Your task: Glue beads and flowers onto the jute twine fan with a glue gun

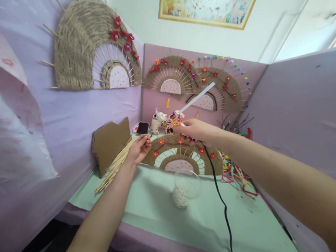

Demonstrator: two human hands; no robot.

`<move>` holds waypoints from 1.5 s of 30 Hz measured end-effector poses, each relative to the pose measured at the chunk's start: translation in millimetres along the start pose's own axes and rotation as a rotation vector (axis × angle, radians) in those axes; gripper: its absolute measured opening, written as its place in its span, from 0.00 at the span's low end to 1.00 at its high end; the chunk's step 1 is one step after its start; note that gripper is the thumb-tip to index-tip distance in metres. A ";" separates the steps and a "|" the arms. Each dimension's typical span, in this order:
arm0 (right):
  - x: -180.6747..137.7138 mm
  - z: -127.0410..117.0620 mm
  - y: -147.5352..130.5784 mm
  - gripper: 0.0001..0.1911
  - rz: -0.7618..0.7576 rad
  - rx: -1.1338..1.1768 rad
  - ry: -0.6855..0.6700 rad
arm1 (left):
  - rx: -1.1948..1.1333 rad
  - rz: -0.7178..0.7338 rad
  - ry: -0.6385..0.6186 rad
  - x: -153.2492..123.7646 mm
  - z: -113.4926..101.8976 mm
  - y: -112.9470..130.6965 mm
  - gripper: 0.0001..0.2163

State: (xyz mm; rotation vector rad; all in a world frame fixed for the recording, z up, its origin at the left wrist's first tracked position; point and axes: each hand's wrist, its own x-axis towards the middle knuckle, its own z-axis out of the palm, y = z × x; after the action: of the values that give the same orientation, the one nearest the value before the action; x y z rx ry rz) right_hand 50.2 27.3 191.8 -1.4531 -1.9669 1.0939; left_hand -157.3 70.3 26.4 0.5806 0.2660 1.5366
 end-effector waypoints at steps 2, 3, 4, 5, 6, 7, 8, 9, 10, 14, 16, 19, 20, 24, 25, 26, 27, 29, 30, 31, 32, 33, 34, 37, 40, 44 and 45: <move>10.7 2.5 1.1 0.19 0.015 -0.058 -0.017 | 0.021 0.002 0.026 0.6 -0.6 1.0 0.05; 15.2 3.3 1.7 0.20 0.017 -0.081 -0.030 | 0.031 0.003 0.035 1.0 -1.0 1.3 0.06; 19.2 3.8 2.2 0.20 0.015 -0.093 -0.042 | 0.039 0.005 0.042 1.4 -1.3 1.4 0.06; 22.6 4.2 2.6 0.20 0.012 -0.096 -0.051 | 0.043 0.007 0.046 1.7 -1.7 1.5 0.06; 25.4 4.5 2.9 0.19 0.012 -0.095 -0.058 | 0.045 0.008 0.048 2.0 -2.2 1.4 0.06; 27.7 4.7 3.1 0.19 0.012 -0.092 -0.058 | 0.043 0.010 0.048 2.2 -2.7 1.4 0.06; 29.6 4.9 3.3 0.19 0.016 -0.093 -0.058 | 0.039 0.012 0.045 2.4 -3.3 1.3 0.06; 31.0 5.1 3.6 0.19 0.019 -0.099 -0.057 | 0.035 0.013 0.037 2.5 -3.9 1.3 0.06; 32.2 5.2 4.1 0.19 0.018 -0.106 -0.059 | 0.029 0.015 0.028 2.6 -4.6 1.2 0.07; 33.9 4.9 7.6 0.19 -0.015 -0.126 -0.086 | 0.012 0.018 -0.003 2.7 -6.7 0.8 0.06; 33.5 4.6 9.5 0.18 -0.026 -0.127 -0.085 | 0.010 0.015 -0.013 2.8 -7.2 0.5 0.06; 32.0 4.7 11.4 0.18 -0.033 -0.149 -0.075 | 0.018 0.008 -0.033 2.8 -7.1 0.2 0.05; 31.6 4.8 11.7 0.18 -0.034 -0.157 -0.071 | 0.022 0.005 -0.037 2.7 -6.9 0.1 0.04; 31.5 5.2 13.2 0.18 -0.035 -0.173 -0.074 | 0.042 0.002 -0.029 2.0 -6.3 0.2 0.04; 31.7 5.1 13.6 0.18 -0.030 -0.176 -0.077 | 0.047 0.002 -0.025 1.7 -6.1 0.3 0.04; 31.8 4.9 13.8 0.18 -0.026 -0.181 -0.080 | 0.052 0.003 -0.022 1.4 -5.9 0.4 0.05; 31.7 4.7 13.9 0.18 -0.022 -0.186 -0.083 | 0.056 0.005 -0.020 1.1 -5.6 0.6 0.05; 30.5 4.3 13.2 0.19 -0.019 -0.191 -0.084 | 0.060 0.007 -0.019 0.6 -5.1 1.1 0.05; 29.5 4.2 12.5 0.19 -0.018 -0.191 -0.084 | 0.057 0.009 -0.020 0.3 -4.9 1.3 0.06; 28.3 4.2 11.7 0.19 -0.016 -0.189 -0.084 | 0.054 0.010 -0.024 0.1 -4.7 1.5 0.06; 26.9 4.3 10.8 0.19 -0.014 -0.185 -0.083 | 0.051 0.011 -0.028 0.0 -4.6 1.7 0.06; 25.6 4.4 10.0 0.19 -0.012 -0.180 -0.082 | 0.048 0.012 -0.032 -0.1 -4.5 1.8 0.06; 24.4 4.5 9.4 0.19 -0.010 -0.175 -0.082 | 0.048 0.012 -0.036 0.0 -4.6 1.7 0.06; 22.1 3.7 9.4 0.18 -0.010 -0.176 -0.083 | 0.053 0.009 -0.044 0.3 -5.3 1.1 0.07; 20.8 2.1 10.9 0.18 -0.024 -0.203 -0.093 | 0.064 0.006 -0.055 0.6 -6.3 0.0 0.07; 17.2 1.4 10.0 0.18 -0.045 -0.230 -0.100 | 0.076 0.008 -0.087 -0.2 -7.0 -0.6 0.06; 16.1 1.6 9.4 0.18 -0.046 -0.234 -0.099 | 0.077 0.008 -0.092 -0.4 -7.0 -0.6 0.06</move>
State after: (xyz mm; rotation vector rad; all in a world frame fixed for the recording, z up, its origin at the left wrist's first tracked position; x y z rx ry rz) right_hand 49.0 43.1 181.8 -1.4862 -2.2500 0.9573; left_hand -160.4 71.2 20.2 0.7119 0.2538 1.5077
